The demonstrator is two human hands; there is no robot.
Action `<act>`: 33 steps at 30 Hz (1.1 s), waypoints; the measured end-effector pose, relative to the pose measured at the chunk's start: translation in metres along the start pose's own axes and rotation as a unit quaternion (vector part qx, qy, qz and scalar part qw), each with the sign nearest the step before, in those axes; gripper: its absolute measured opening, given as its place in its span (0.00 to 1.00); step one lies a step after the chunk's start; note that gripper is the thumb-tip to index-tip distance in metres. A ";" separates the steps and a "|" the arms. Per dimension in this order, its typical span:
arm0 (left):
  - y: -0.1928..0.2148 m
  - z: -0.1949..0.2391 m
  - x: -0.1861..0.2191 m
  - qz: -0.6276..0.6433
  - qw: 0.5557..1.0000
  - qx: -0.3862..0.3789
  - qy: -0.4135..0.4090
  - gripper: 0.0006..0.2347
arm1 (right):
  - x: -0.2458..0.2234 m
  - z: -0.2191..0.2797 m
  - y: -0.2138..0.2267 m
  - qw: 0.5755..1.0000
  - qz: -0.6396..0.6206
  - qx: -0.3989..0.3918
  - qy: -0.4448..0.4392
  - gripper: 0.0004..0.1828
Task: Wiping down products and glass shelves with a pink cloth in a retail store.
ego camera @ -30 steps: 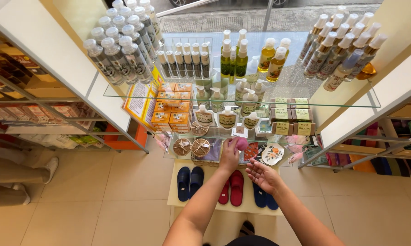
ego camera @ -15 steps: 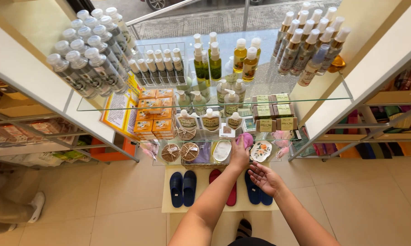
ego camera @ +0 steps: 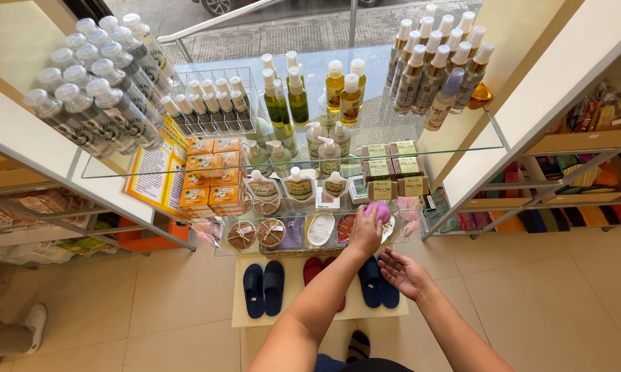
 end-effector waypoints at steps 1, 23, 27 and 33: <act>0.001 0.003 0.002 0.000 1.000 0.001 0.002 0.23 | 0.001 -0.002 0.004 1.000 0.001 0.000 -0.002 0.17; 0.081 0.149 -0.128 0.188 0.960 -0.073 0.196 0.16 | 0.158 -0.021 -0.025 0.996 -0.059 0.014 -0.065 0.16; 0.079 0.159 -0.169 0.263 0.935 -0.056 0.231 0.17 | 0.183 -0.030 -0.029 0.995 -0.095 0.014 -0.039 0.18; 0.049 0.154 -0.234 0.521 0.788 -0.055 0.324 0.17 | 0.185 -0.081 -0.022 0.997 -0.076 -0.012 0.011 0.18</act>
Point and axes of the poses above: each hand's wrist, its own z-axis away from the middle knuckle, its own y-axis out of the back of the hand, x = y × z, the point moved 2 cm from there along -z, towards the middle knuckle
